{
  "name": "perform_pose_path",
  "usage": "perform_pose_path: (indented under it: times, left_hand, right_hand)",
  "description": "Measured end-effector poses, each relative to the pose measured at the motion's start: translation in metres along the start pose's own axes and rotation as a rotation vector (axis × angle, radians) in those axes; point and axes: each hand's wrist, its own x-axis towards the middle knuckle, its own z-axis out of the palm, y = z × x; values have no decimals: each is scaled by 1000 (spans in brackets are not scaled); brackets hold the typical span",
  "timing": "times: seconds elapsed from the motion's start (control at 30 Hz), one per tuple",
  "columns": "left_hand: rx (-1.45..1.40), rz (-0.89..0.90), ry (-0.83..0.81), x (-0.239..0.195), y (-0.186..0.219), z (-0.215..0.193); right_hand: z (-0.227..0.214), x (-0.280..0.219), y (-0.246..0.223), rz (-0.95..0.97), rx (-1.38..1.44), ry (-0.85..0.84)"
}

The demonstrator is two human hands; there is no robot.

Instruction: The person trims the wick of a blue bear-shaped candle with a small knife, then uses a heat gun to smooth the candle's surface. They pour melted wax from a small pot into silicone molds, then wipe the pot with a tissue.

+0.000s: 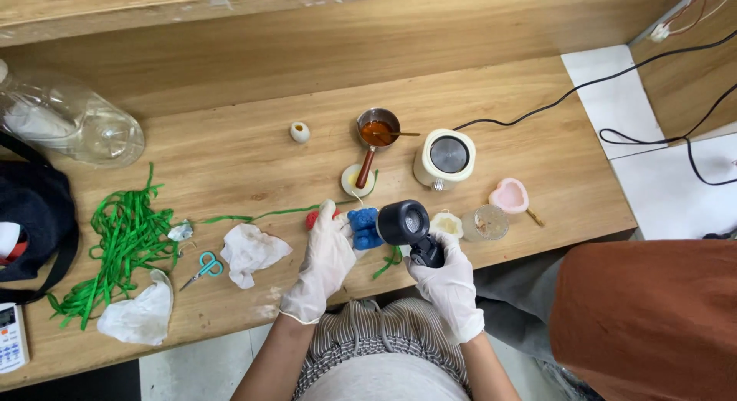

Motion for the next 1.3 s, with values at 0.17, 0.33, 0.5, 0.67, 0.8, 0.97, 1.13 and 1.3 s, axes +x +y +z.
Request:
perform_pose_path:
  times: [0.17, 0.33, 0.5, 0.67, 0.8, 0.97, 1.13, 1.3]
  left_hand:
    - [-128, -149, 151, -17, 12, -3]
    - [-154, -188, 126, -13, 9, -46]
    - [-113, -165, 176, -48, 26, -35]
    - [-220, -114, 205, -80, 26, -27]
    - [-276, -63, 153, -67, 11, -63]
    - [-169, -10, 90, -91, 11, -27]
    - [-111, -57, -103, -72, 11, -34]
    - [1, -148, -111, -63, 49, -40]
  right_hand:
    - [25, -7, 20, -97, 26, 17]
    - [45, -21, 15, -84, 4, 74]
    - [59, -33, 18, -81, -88, 71]
    - [62, -45, 13, -65, -122, 54]
    - [53, -42, 19, -96, -69, 15]
    - [37, -50, 26, -264, -23, 17]
    - [36, -62, 30, -234, -1, 122]
    - [71, -68, 30, -128, 130, 195]
